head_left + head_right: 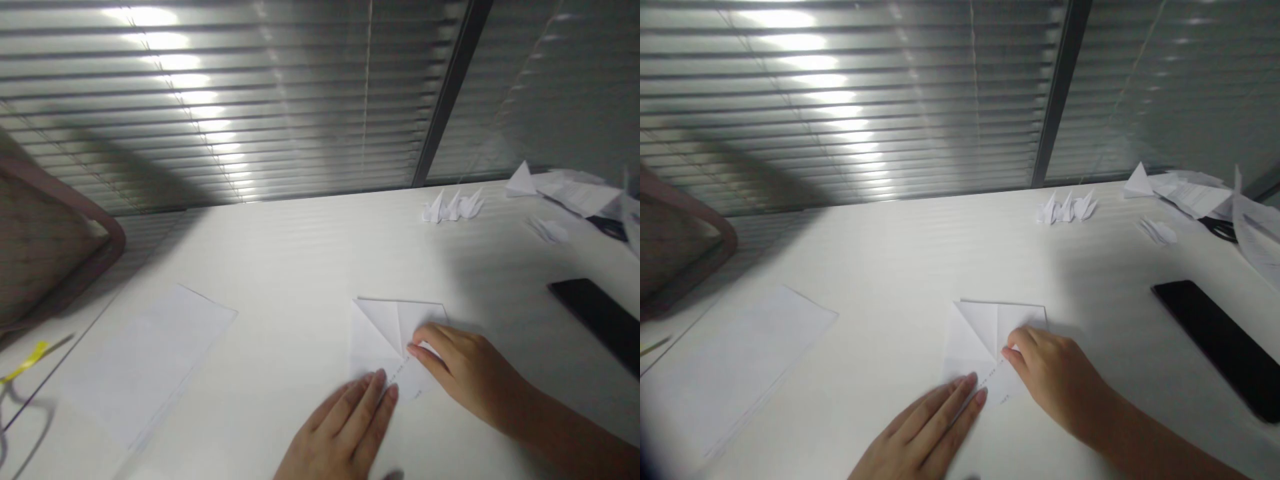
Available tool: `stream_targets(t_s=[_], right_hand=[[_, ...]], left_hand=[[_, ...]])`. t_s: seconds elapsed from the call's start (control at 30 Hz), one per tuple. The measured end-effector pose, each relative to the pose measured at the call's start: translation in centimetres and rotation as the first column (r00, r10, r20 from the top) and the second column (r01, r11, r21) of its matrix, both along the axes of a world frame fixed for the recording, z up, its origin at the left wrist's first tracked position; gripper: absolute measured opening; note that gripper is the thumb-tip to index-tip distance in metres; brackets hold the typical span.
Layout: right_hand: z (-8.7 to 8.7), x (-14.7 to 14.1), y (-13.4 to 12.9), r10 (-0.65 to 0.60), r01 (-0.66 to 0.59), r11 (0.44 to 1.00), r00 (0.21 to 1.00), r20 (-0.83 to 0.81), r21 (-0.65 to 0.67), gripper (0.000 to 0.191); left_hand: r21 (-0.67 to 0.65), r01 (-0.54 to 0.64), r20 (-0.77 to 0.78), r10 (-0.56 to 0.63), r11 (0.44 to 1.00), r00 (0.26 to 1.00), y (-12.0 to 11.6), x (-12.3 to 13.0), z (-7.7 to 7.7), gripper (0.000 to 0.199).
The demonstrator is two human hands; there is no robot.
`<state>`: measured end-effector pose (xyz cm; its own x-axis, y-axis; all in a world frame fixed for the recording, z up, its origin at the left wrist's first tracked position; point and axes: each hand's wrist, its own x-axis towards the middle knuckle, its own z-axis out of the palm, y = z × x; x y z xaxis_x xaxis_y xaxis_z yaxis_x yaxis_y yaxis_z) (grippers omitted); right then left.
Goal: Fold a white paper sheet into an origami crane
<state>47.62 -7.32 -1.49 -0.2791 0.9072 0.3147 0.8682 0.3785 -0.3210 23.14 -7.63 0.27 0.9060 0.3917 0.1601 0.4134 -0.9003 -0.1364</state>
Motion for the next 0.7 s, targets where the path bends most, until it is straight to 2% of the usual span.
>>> stream_targets(t_s=[0.27, 0.47, 0.7], right_hand=[[-0.12, 0.24, -0.4, 0.018, -0.018, 1.0, 1.0, 0.013, 0.014, 0.02], [0.07, 0.31, -0.45, 0.033, -0.033, 0.999, 0.999, 0.004, 0.007, 0.017], [0.04, 0.42, -0.59, 0.027, -0.027, 0.999, 1.0, -0.009, 0.02, 0.016]], left_hand=[[-0.048, -0.026, 0.041, 0.028, 0.998, 0.999, -0.05, 0.29, -0.94, 0.05], [-0.138, -0.062, 0.095, 0.076, 0.988, 0.993, -0.35, 0.29, -0.32, 0.048], [-0.161, -0.069, 0.082, 0.083, 0.985, 0.993, -0.45, 0.33, -0.3, 0.049]])
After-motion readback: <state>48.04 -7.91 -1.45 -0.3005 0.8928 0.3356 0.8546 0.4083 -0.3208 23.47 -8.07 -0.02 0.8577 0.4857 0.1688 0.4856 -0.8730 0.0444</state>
